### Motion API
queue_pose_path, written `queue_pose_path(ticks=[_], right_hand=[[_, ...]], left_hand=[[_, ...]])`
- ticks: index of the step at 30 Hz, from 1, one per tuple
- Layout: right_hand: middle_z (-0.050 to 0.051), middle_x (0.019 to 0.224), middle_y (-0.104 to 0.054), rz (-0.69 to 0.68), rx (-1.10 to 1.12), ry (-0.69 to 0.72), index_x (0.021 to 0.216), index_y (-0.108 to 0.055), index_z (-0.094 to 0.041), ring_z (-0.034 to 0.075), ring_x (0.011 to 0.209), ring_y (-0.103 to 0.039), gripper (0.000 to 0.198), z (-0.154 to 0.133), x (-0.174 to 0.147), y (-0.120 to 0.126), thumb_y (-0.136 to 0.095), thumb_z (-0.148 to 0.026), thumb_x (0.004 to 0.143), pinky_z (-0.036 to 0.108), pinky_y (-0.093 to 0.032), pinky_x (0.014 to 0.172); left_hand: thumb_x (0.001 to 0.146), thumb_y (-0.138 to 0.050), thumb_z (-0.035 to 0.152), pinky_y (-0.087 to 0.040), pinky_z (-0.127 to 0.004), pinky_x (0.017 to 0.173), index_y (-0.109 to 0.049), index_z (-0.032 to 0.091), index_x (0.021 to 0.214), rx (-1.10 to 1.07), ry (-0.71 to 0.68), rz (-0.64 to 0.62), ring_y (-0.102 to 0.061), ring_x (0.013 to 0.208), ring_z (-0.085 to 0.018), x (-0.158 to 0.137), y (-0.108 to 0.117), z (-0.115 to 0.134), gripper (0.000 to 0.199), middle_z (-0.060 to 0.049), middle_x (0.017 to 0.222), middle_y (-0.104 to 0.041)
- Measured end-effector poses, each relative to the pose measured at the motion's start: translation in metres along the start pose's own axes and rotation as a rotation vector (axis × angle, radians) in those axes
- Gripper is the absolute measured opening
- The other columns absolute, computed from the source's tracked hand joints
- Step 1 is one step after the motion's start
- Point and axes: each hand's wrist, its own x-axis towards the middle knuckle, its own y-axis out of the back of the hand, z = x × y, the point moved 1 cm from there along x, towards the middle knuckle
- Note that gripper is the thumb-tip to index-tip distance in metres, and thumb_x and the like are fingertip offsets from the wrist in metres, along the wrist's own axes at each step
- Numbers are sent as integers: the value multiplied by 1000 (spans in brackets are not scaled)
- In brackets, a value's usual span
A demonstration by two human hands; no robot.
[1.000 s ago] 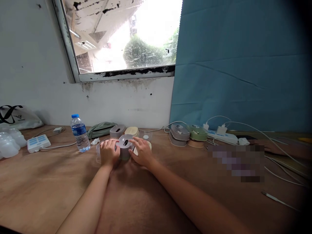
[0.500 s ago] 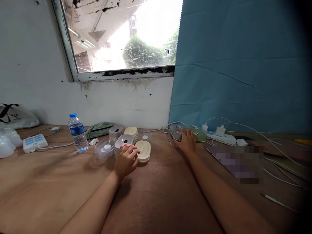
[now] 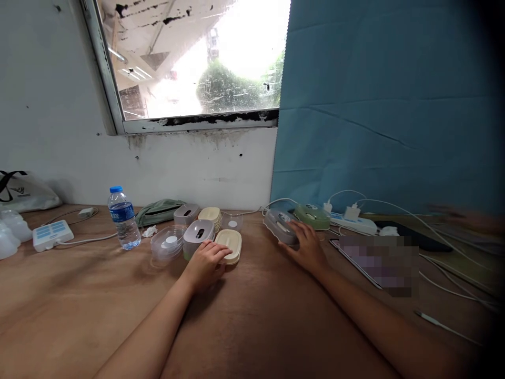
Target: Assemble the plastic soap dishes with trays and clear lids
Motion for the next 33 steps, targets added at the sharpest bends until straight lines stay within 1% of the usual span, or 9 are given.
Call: queue_pose_path(ticks=[3, 9, 13, 17, 19, 22, 25, 28, 33], right_hand=[[9, 123, -45, -80, 92, 57, 126, -38, -23, 27, 117, -37, 58, -13, -21, 24, -55, -41, 74, 45, -30, 99], [8, 126, -44, -361, 259, 134, 124, -41, -28, 28, 120, -35, 56, -32, -48, 65, -58, -39, 72, 47, -34, 97], [10, 130, -39, -505, 389, 134, 120, -45, -27, 28, 123, -32, 54, -36, -52, 79, -59, -38, 70, 46, -33, 99], [12, 138, -28, -583, 501, 72, 106, -50, -23, 29, 125, -31, 47, -38, -53, 78, -63, -42, 65, 45, -36, 97], [12, 137, -30, -595, 551, -7, 100, -48, -23, 28, 123, -35, 44, -39, -55, 74, -63, -44, 65, 43, -38, 95], [13, 133, -37, -578, 642, -109, 103, -40, -23, 24, 121, -39, 49, -41, -57, 69, -64, -43, 65, 39, -40, 94], [14, 133, -37, -582, 735, -134, 111, -35, -23, 23, 121, -38, 55, -45, -57, 68, -64, -41, 67, 39, -38, 96], [14, 132, -38, -567, 864, -155, 113, -36, -23, 23, 121, -38, 51, -48, -55, 69, -58, -44, 72, 40, -36, 97], [13, 123, -49, -339, 970, -331, 113, -41, -23, 26, 112, -49, 52, -41, -54, 65, -50, -56, 73, 42, -38, 95]], left_hand=[[78, -50, 19, -37, -36, 89, -51, 22, 112, -10, -36, -71, -55, 96, -18, 1, -7, -1, 33, -4, 107, -61], [83, -45, 14, -44, -31, 78, -56, 21, 101, 28, -45, -135, -58, 88, -17, 4, -19, -2, 23, -4, 94, -65], [82, -47, 13, -44, -31, 77, -56, 22, 101, 23, -48, -103, -58, 87, -17, 4, -24, -4, 23, -3, 93, -65], [82, -48, 14, -44, -31, 77, -56, 23, 102, 33, -35, -87, -58, 86, -17, 3, -27, -5, 23, -4, 92, -65], [81, -48, 15, -43, -33, 79, -56, 23, 102, 31, -22, -83, -57, 87, -18, 3, -25, -3, 24, -4, 94, -65], [79, -50, 18, -38, -38, 87, -54, 22, 105, -8, 17, -49, -54, 94, -20, 5, -17, 5, 26, -5, 101, -62], [75, -55, 26, -34, -39, 93, -49, 20, 111, -139, 51, -30, -50, 101, -22, 8, -5, 22, 37, -7, 107, -58], [74, -55, 33, -35, -36, 95, -45, 20, 115, -313, 37, -71, -47, 106, -22, 8, 4, 41, 44, -8, 113, -54], [71, -59, 41, -36, -35, 95, -36, 19, 122, -457, 57, -130, -44, 111, -24, 6, 6, 61, 60, -10, 120, -48]])
